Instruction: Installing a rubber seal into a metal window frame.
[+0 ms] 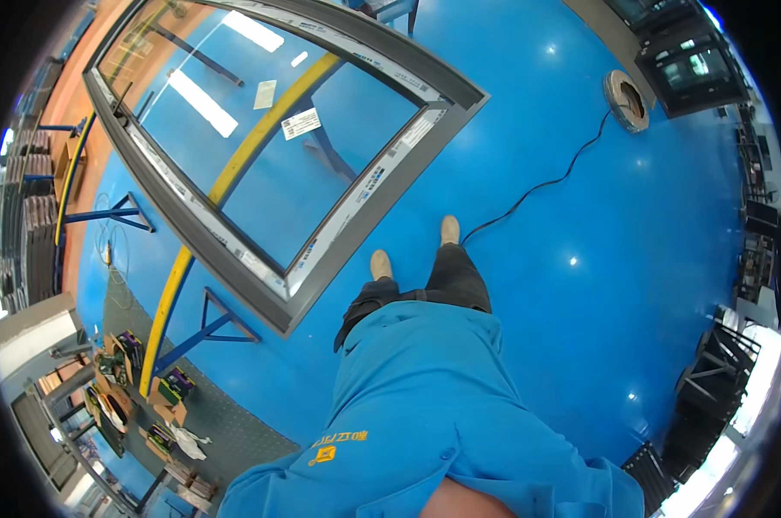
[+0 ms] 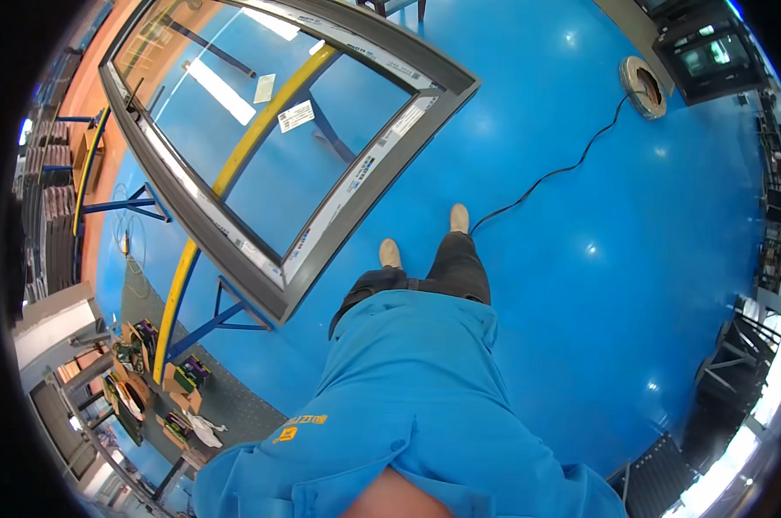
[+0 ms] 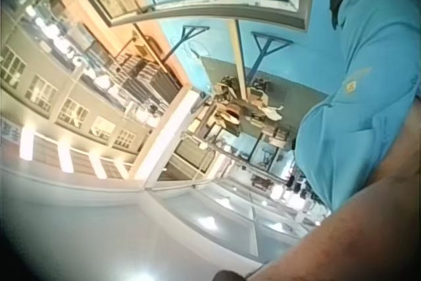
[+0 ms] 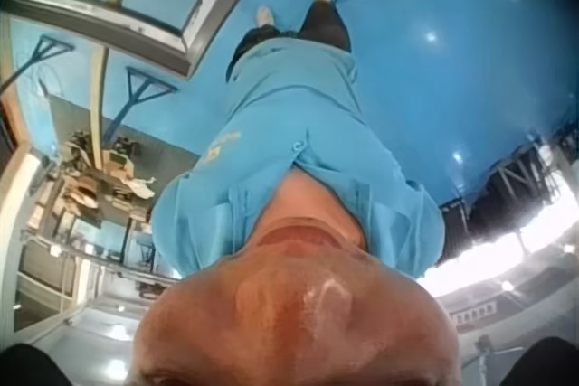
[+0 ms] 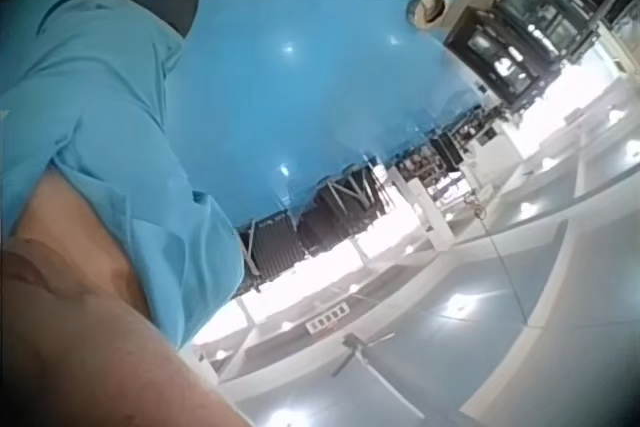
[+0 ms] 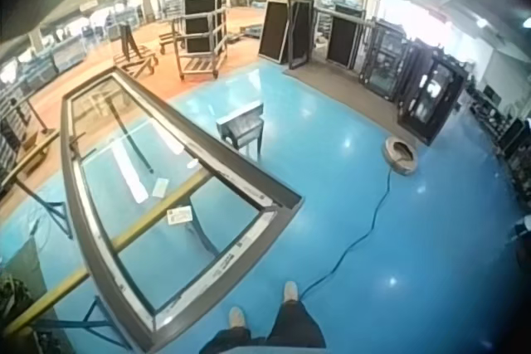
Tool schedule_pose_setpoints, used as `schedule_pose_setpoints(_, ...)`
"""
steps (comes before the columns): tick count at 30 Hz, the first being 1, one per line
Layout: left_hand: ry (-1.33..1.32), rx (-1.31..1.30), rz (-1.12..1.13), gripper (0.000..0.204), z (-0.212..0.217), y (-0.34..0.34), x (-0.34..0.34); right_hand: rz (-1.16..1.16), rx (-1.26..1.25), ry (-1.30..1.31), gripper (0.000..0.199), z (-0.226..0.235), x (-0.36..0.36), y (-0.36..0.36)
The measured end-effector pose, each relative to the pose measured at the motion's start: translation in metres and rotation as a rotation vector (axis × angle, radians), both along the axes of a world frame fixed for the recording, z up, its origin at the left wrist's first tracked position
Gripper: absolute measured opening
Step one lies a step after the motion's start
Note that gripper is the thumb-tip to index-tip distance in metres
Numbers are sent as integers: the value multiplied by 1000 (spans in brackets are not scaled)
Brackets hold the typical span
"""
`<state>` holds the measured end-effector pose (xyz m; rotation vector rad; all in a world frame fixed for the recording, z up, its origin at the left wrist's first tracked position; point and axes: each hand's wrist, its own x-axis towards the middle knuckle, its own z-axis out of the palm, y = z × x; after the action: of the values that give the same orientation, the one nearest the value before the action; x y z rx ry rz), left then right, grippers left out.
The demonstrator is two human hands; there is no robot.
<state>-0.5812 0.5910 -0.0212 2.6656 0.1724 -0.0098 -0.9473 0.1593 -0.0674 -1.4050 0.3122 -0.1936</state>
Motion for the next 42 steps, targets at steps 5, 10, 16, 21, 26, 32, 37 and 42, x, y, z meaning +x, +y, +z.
schedule_pose_setpoints(5, -110, 32, 102, 36, 4, -69, -9, 101, 9, -149, 42, 19, -24, -82)
schedule_pose_setpoints(10, -215, 95, 177, 38, -14, -110, -43, -329, 12, 384, 15, 57, 230, -325)
schedule_pose_setpoints(16, 284, -537, 153, 22, 136, -197, 67, -106, 128, 1, 20, 243, 527, -309)
schedule_pose_setpoints(21, -77, -1026, 40, 20, 241, -331, 136, 715, 103, -139, 30, 305, 589, -178)
schedule_pose_setpoints(26, -161, -1321, 265, 20, 262, -356, 131, 986, -128, 77, 27, 292, 550, -106)
schedule_pose_setpoints(32, -108, -1323, 566, 26, 240, -291, 111, 1074, -232, 286, 33, 277, 553, -130)
schedule_pose_setpoints(37, -144, -1528, 673, 29, 207, -232, 110, 1077, -460, 323, 36, 276, 580, -182)
schedule_pose_setpoints(42, 168, -1747, 598, 28, 177, -204, 118, 938, -1193, 184, 47, 296, 625, -212)
